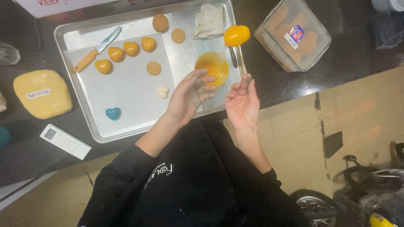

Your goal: The person dips heart-shaped dough pieces on a skewer into a cup of orange glaze, holds them to let excess drip off, and uses a spatula to scrape excess glaze from the base. They place the glazed hearts on a metal tray and repeat the dipping process with additional pieces.

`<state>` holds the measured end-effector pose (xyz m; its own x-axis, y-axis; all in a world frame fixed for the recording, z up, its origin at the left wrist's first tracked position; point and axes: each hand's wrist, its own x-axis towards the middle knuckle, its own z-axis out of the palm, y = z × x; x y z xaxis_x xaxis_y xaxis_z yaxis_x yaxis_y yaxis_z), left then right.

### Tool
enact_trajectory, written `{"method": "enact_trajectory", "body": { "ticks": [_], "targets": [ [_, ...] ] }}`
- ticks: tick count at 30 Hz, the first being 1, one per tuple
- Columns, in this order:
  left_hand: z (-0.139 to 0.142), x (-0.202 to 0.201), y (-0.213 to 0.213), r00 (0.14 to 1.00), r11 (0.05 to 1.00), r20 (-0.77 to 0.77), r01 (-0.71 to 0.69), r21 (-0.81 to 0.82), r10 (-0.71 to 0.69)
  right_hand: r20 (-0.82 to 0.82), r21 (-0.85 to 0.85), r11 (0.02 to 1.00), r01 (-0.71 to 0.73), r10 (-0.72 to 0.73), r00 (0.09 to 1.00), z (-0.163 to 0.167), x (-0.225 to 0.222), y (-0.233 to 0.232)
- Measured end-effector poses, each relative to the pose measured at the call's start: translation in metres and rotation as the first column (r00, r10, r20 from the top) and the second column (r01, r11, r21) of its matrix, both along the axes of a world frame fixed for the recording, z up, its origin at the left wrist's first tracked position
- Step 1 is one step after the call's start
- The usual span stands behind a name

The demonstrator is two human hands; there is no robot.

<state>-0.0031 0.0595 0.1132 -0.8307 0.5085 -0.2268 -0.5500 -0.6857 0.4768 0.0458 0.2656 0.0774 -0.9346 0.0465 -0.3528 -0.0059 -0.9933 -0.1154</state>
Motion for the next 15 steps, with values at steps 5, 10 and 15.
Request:
{"method": "enact_trajectory", "body": {
  "ticks": [5, 10, 15],
  "targets": [
    [-0.009, 0.001, 0.001, 1.000, 1.000, 0.021, -0.002, -0.021, 0.002, 0.007, 0.123, 0.991, 0.054, -0.055, 0.998, 0.002, 0.000, 0.000],
    [-0.011, 0.000, 0.001, 0.999, 0.999, 0.040, -0.011, -0.038, 0.012, -0.001, 0.157, 0.985, 0.064, -0.065, 0.998, 0.003, 0.003, 0.001],
    [-0.004, 0.003, 0.016, 0.959, 0.896, -0.281, -0.103, -0.432, -0.025, -0.012, 0.137, 0.991, 0.002, 0.000, 1.000, 0.000, 0.004, -0.006]
  ]
}}
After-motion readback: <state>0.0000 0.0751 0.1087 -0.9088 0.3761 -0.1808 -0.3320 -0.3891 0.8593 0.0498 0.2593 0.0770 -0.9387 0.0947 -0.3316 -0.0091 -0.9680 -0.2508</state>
